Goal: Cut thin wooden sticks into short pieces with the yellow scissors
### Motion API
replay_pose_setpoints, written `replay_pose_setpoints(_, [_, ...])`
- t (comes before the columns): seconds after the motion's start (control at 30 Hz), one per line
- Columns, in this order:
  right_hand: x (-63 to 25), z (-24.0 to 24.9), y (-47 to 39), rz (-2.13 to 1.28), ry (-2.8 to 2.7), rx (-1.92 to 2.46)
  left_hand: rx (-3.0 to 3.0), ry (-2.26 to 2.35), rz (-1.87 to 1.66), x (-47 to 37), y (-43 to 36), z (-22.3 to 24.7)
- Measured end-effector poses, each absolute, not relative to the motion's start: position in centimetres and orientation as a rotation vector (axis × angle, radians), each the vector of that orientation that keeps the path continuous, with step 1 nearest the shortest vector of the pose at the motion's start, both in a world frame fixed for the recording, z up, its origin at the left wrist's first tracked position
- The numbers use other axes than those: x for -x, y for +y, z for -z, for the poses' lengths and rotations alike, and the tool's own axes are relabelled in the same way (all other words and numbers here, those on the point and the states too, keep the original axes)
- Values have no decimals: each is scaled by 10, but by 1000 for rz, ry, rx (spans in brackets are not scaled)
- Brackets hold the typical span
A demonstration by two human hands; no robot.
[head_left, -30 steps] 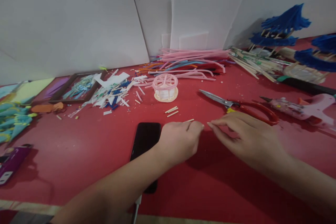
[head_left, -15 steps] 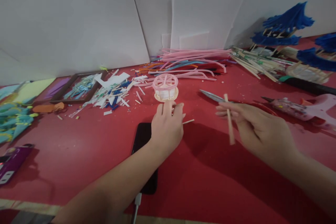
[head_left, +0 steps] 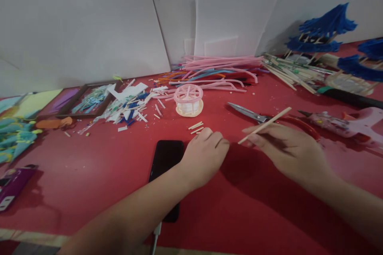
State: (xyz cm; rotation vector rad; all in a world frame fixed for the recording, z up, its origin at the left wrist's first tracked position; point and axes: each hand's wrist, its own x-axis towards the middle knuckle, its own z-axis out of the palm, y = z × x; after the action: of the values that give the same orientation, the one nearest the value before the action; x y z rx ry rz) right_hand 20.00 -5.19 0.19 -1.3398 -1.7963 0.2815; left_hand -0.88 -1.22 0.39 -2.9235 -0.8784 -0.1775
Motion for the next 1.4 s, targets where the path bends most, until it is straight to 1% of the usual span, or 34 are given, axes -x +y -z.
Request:
replay_pose_setpoints(0.07, [-200,-1,-52,-389,-1775,1361,2928,-841,149,8,-14,-6])
replay_pose_setpoints(0.13, [-200,0,-51,-415,-1769,1361,2937,-834,122,8,-15,-7])
replay_pose_setpoints(0.23, [-200,1,-51,-388,-1769,1348,2978,-889,89,6,-14,-8])
replay_pose_setpoints(0.33, [-200,0,-51,-367,-1764,1344,3015,-1061,61,6,-14,-9])
replay_pose_setpoints(0.43, [-200,0,-51,-382,-1764,1350,2991,-1209,104,6,-15,-8])
replay_pose_setpoints(0.67, [-197,-1,-51,-346,-1745,1324,2942,-1248,177,8,-13,-5])
replay_pose_setpoints(0.77, [-195,-1,-50,-390,-1767,1319,2986,-1358,332,8,-10,-4])
replay_pose_setpoints(0.9, [-191,2,-49,-533,-1797,1373,3187,-1483,771,9,-8,-3])
replay_pose_setpoints(0.97, [-191,5,-49,-586,-1805,1380,3290,-1432,961,9,-7,-1])
replay_pose_setpoints(1.03, [-191,7,-49,-582,-1821,1361,3384,-1329,1031,9,-7,0])
replay_pose_setpoints(1.17, [-191,6,-48,-534,-1894,1247,3471,-1316,944,8,-9,1])
replay_pose_setpoints(1.27, [-188,5,-48,-534,-1953,1162,3471,-1454,872,7,-10,0])
replay_pose_setpoints(1.4, [-185,4,-48,-466,-1971,1091,3441,-1645,861,8,-11,-2])
